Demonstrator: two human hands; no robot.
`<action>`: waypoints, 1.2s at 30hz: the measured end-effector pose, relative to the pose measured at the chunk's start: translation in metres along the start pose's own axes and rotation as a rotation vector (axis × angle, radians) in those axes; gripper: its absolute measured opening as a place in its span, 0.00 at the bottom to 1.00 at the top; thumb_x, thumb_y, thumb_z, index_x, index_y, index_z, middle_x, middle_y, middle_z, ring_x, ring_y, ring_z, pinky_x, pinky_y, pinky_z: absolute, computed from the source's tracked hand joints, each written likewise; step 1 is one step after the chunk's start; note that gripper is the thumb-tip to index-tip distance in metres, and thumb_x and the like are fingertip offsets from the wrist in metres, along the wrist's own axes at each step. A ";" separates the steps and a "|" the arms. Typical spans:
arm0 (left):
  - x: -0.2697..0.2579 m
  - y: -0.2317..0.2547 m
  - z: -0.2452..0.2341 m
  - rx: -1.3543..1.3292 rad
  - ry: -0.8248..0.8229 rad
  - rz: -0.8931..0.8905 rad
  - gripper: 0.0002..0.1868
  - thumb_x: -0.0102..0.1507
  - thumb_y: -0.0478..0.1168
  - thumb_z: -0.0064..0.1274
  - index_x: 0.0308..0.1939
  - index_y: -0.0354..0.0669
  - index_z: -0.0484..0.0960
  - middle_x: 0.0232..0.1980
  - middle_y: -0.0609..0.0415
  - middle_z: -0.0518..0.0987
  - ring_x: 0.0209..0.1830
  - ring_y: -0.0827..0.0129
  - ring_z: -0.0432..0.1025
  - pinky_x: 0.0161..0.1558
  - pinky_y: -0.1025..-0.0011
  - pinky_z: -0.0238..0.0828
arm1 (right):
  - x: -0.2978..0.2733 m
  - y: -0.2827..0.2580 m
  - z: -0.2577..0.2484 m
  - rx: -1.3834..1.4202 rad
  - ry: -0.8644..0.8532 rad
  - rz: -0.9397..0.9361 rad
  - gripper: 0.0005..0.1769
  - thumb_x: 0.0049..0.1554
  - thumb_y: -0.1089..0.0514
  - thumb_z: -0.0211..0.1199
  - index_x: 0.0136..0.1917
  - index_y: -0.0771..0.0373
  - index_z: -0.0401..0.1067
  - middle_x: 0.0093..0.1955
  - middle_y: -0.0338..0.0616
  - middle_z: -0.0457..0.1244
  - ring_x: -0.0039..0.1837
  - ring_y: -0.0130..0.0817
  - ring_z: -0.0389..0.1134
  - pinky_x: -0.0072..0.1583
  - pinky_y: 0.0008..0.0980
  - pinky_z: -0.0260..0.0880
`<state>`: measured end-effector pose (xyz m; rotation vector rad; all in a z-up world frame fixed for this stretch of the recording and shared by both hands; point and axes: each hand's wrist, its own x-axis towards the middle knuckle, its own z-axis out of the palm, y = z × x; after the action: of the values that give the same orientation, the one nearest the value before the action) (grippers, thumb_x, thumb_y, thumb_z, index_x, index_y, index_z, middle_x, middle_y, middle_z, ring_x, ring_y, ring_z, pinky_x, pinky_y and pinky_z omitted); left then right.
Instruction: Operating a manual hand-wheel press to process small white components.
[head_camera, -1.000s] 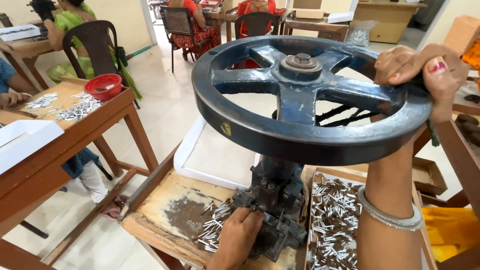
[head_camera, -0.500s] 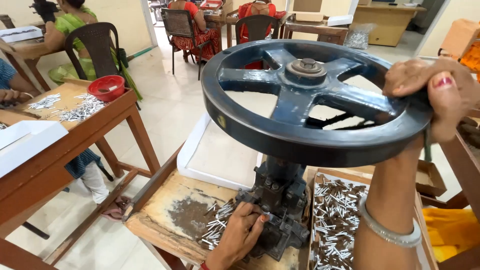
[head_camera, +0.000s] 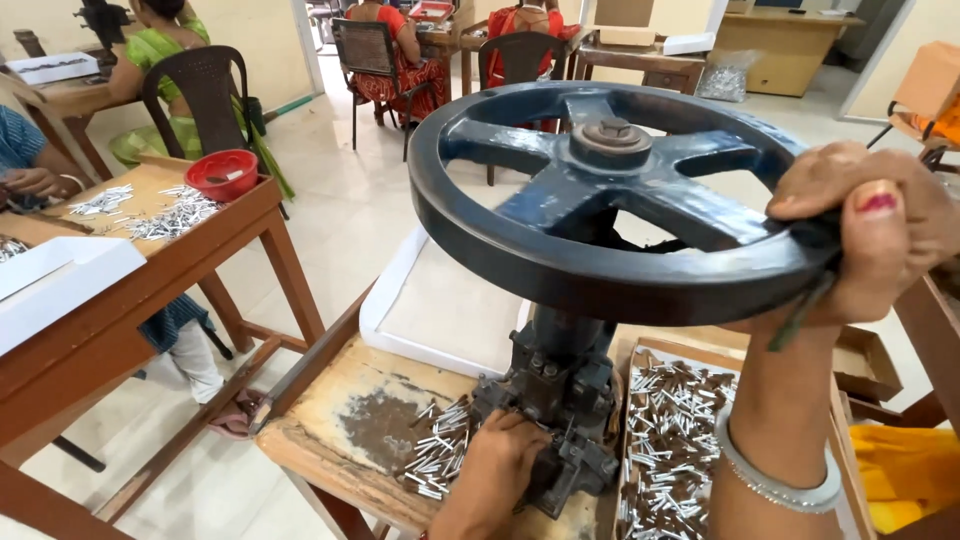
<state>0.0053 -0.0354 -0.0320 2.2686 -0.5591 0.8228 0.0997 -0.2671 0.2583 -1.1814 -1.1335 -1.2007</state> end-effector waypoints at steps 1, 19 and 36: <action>-0.003 0.005 0.006 -0.124 -0.018 -0.134 0.07 0.59 0.33 0.57 0.39 0.39 0.88 0.42 0.46 0.83 0.46 0.52 0.77 0.47 0.63 0.76 | 0.005 0.008 -0.010 0.028 -0.098 0.017 0.18 0.66 0.50 0.50 0.40 0.64 0.65 0.34 0.49 0.60 0.30 0.33 0.58 0.38 0.33 0.57; -0.021 -0.135 -0.048 0.465 -0.222 -0.403 0.08 0.57 0.31 0.50 0.34 0.41 0.85 0.35 0.42 0.83 0.45 0.46 0.76 0.46 0.54 0.75 | 0.012 0.119 -0.090 0.198 -0.543 -0.006 0.18 0.66 0.43 0.47 0.43 0.56 0.68 0.32 0.45 0.64 0.36 0.37 0.66 0.52 0.34 0.64; -0.005 -0.023 -0.010 -0.059 0.107 0.010 0.08 0.61 0.33 0.59 0.45 0.37 0.84 0.39 0.47 0.80 0.37 0.52 0.76 0.36 0.60 0.75 | 0.022 0.055 -0.055 0.134 -0.467 0.226 0.24 0.73 0.47 0.44 0.42 0.65 0.63 0.34 0.53 0.61 0.37 0.38 0.63 0.58 0.38 0.65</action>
<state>0.0109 -0.0116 -0.0400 2.1563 -0.5384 0.9143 0.1556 -0.3231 0.2745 -1.4844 -1.3543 -0.6817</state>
